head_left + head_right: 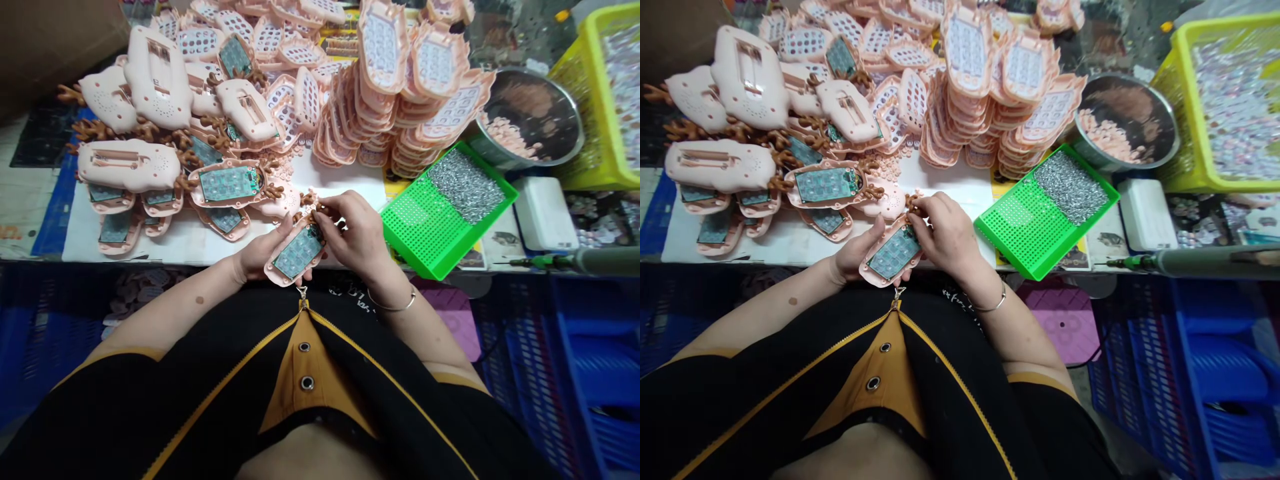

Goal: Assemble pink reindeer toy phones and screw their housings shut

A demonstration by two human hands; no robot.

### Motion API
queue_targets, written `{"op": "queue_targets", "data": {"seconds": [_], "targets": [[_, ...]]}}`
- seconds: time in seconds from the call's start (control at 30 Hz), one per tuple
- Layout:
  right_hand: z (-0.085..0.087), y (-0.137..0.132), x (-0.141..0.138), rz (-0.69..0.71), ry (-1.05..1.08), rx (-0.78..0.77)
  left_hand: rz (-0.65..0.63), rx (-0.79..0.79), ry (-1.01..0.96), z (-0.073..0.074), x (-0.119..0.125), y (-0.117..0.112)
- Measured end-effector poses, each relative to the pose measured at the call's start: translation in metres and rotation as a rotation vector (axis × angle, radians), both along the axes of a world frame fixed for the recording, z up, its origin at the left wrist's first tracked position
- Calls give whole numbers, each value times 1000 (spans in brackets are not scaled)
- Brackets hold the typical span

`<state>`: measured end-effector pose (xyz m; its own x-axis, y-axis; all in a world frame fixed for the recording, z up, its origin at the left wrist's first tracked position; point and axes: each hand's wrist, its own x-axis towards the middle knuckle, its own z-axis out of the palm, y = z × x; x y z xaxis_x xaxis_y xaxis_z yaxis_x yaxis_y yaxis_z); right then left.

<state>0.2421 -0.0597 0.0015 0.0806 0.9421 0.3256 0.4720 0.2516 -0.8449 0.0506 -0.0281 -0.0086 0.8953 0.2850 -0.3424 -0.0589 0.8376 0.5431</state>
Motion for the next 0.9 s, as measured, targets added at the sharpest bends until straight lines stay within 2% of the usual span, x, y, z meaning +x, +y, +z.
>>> {"op": "queue_targets", "data": {"seconds": [0.07, 0.2, 0.33, 0.47, 0.67, 0.8, 0.87, 0.9], "targets": [[2, 2, 0, 26, 74, -78, 2, -21, 35, 2, 1, 0], [-1, 7, 3, 160, 515, -388, -17, -40, -7, 1, -1, 1], [-5, 4, 6, 100, 733, -440, 28, -61, -83, -3, -4, 3], [-8, -8, 9, 163, 727, -494, 56, -84, -96, -4, -4, 4], [-11, -10, 8, 112, 637, -382, 66, -70, -103, -4, -3, 5], [-14, -8, 4, 206, 744, -535, 42, -56, -90, -3, -5, 5], [-12, -8, 3, 152, 686, -511, 70, -45, -94, -2, -6, 4], [-9, -8, 4, 83, 608, -436, 92, -36, -102, 0, -8, 5]]}}
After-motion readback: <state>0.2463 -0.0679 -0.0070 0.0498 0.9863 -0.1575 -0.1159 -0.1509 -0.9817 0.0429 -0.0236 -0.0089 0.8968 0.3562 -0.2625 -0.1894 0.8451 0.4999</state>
